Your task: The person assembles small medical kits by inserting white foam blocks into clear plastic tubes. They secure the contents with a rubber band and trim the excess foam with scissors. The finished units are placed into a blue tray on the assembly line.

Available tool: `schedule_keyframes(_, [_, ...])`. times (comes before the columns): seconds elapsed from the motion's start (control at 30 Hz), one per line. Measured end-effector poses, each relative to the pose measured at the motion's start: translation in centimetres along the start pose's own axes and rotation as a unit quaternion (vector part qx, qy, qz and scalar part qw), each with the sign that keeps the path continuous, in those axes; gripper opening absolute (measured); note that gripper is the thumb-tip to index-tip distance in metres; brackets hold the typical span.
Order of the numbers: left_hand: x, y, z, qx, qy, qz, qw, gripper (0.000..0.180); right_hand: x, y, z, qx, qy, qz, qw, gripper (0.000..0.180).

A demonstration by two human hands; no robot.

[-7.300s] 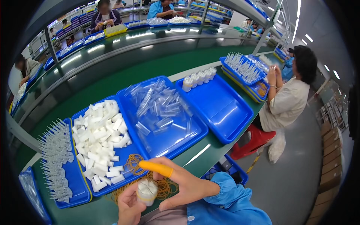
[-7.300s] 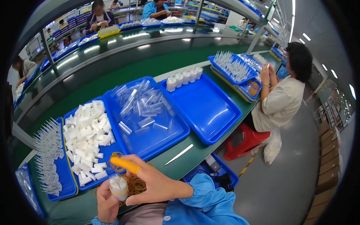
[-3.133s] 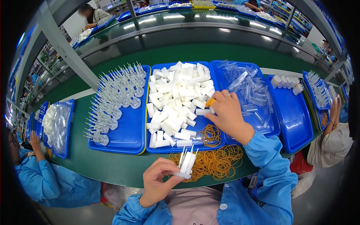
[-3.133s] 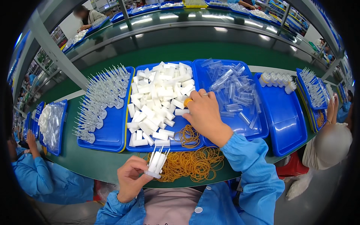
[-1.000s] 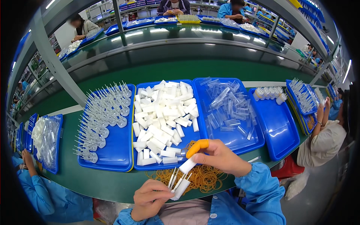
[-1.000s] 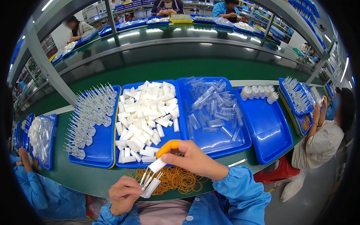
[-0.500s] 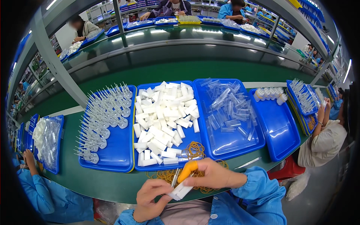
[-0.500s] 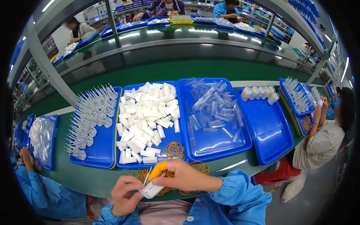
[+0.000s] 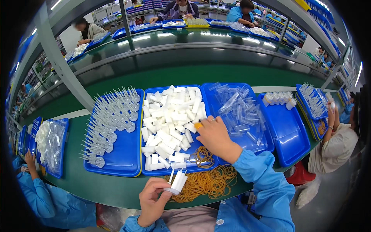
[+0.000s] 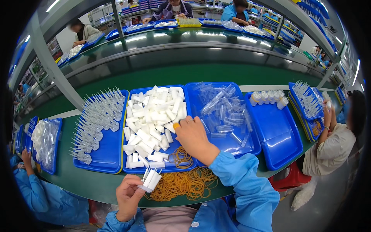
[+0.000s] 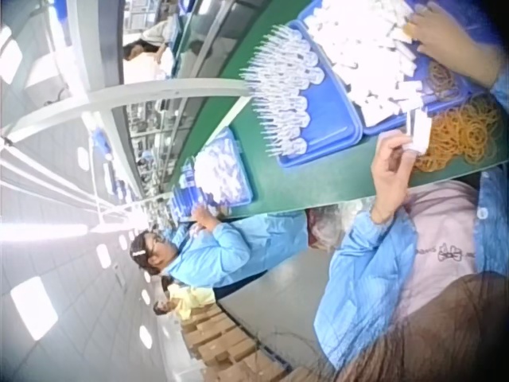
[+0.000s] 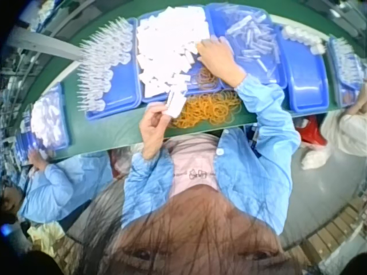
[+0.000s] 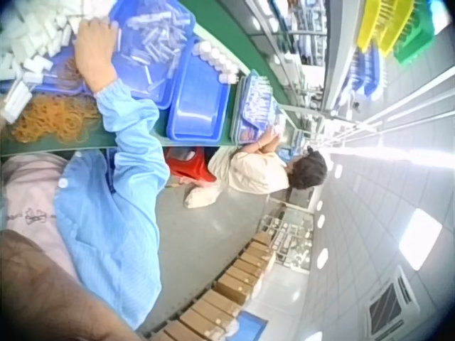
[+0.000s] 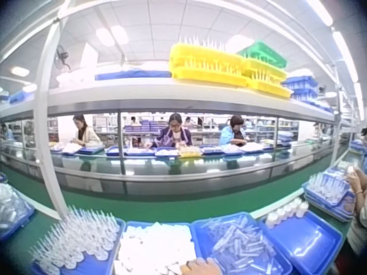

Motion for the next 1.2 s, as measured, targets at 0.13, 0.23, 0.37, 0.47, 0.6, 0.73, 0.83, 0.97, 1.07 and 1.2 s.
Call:
schedule_keyframes(0.13, [-0.9,0.3,-0.2,0.0,-0.01,0.01,1.0,0.017,1.2,2.1,-0.6,-0.028,0.012,0.02,0.999,0.021])
schedule_keyframes(0.23, [-1.0,0.2,-0.2,0.007,-0.016,0.0,1.0,0.016,1.2,2.6,-1.0,-0.035,0.032,0.069,0.996,0.022])
schedule_keyframes(0.37, [-0.5,-0.4,0.0,0.013,-0.02,-0.007,1.0,0.015,1.4,2.2,-1.2,-0.017,0.06,0.071,0.996,0.02])
schedule_keyframes(0.47, [-0.5,-0.6,0.1,0.023,-0.022,-0.005,0.999,0.014,-0.3,1.7,-1.3,-0.003,0.028,0.077,0.997,0.017])
schedule_keyframes(0.6, [-0.5,-1.2,-0.1,0.068,-0.006,0.071,0.995,0.016,-3.4,0.3,-1.8,0.06,-0.024,0.357,0.932,0.014])
schedule_keyframes(0.73, [0.5,-2.6,-0.1,0.116,0.028,0.151,0.981,0.022,-1.9,0.9,-2.9,0.172,0.085,0.691,0.697,0.019])
schedule_keyframes(0.83, [1.8,-3.5,0.4,0.156,0.051,0.193,0.967,0.019,-1.5,1.3,-3.5,0.19,0.126,0.718,0.658,0.022])
schedule_keyframes(0.97, [2.8,-3.4,0.6,0.165,0.079,0.189,0.965,0.018,-0.8,2.1,-4.1,0.207,0.16,0.733,0.628,0.023])
schedule_keyframes(1.07, [2.8,-3.2,0.7,0.162,0.082,0.195,0.964,0.017,-0.3,2.8,-4.2,0.202,0.194,0.745,0.605,0.024])
schedule_keyframes(1.2, [3.2,-3.5,0.9,0.178,0.092,0.211,0.957,0.017,-0.6,3.4,-4.1,0.178,0.186,0.743,0.618,0.025])
Point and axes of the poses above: each hand's wrist, its own z-axis towards the middle knuckle, its own x-axis out of the palm, y = z × x, the point moved 8 cm from there along z, towards the middle knuckle, and after that the axes turned 4 degrees about z, right-handed, at the moved point
